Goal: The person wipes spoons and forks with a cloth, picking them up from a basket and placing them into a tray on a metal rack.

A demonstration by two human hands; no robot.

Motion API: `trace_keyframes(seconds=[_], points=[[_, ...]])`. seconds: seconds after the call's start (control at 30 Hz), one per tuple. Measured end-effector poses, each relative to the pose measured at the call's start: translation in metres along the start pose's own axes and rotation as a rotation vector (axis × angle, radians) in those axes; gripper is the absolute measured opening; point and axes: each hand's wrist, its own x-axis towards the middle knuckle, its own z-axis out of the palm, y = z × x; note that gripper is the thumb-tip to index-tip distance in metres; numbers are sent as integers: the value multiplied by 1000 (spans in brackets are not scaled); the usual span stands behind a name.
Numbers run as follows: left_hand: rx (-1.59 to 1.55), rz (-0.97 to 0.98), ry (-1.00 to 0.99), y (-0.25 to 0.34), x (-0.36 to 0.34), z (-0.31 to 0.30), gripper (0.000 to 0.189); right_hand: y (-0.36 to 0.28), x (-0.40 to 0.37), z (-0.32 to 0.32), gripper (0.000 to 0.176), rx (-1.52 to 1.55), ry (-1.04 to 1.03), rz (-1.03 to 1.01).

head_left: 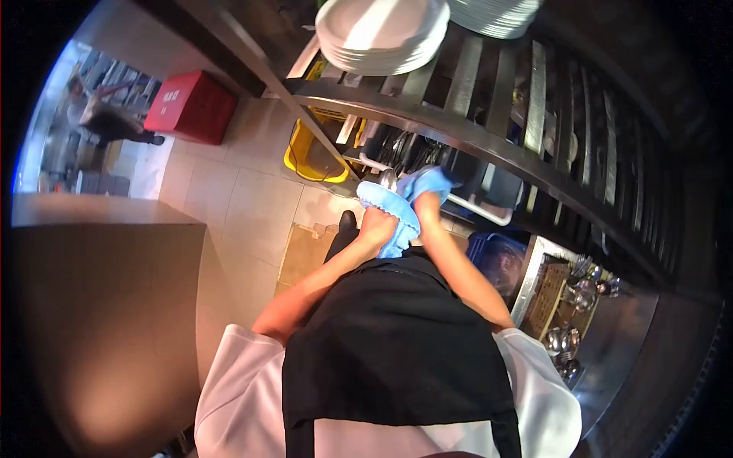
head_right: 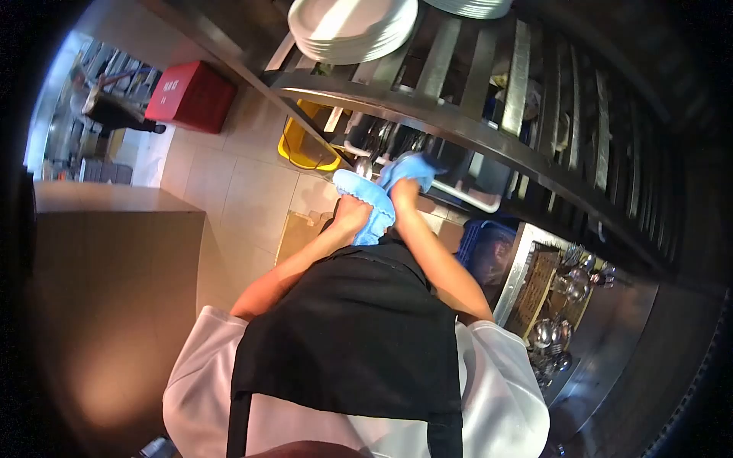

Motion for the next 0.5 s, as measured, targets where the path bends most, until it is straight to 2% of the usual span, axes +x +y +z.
trace_keyframes(seconds=[0.03, 0.07, 0.1, 0.17, 0.2, 0.23, 0.3, 0.33, 0.37, 0.43, 0.47, 0.5], points=[[20, 66, 27, -8, 5, 3, 32, -16, -58, 21, 36, 132, -102, 109], [-107, 65, 74, -12, 7, 6, 33, -24, -85, 22, 32, -90, -108, 143], [-118, 61, 79, -11, 8, 7, 33, -26, -76, 20, 32, -102, -111, 145], [-353, -234, 44, -10, 7, 3, 35, -27, -32, 14, 26, -182, -257, 211], [-500, -207, -35, -65, 43, 10, 31, -23, 2, 11, 19, -105, -291, 219], [-500, -209, -32, -58, 37, 8, 31, -27, 25, 4, 21, -54, -459, 251], [-733, -275, -75, -28, 19, 2, 30, -43, 16, 10, 21, 8, -401, 316], [-802, -277, -199, -35, 23, -2, 34, -52, -1, 11, 24, -46, -560, 391], [-787, -301, -268, -26, 17, -10, 31, -60, -34, 20, 24, -44, -518, 348], [-750, -337, -417, -29, 21, -10, 35, -27, -49, 14, 19, -213, -344, 59], [-747, -333, -466, -29, 23, -11, 34, 12, -1, -9, 19, -353, -424, -88], [-744, -326, -514, -27, 25, -11, 33, 10, 19, -20, 21, -517, -319, -117]])
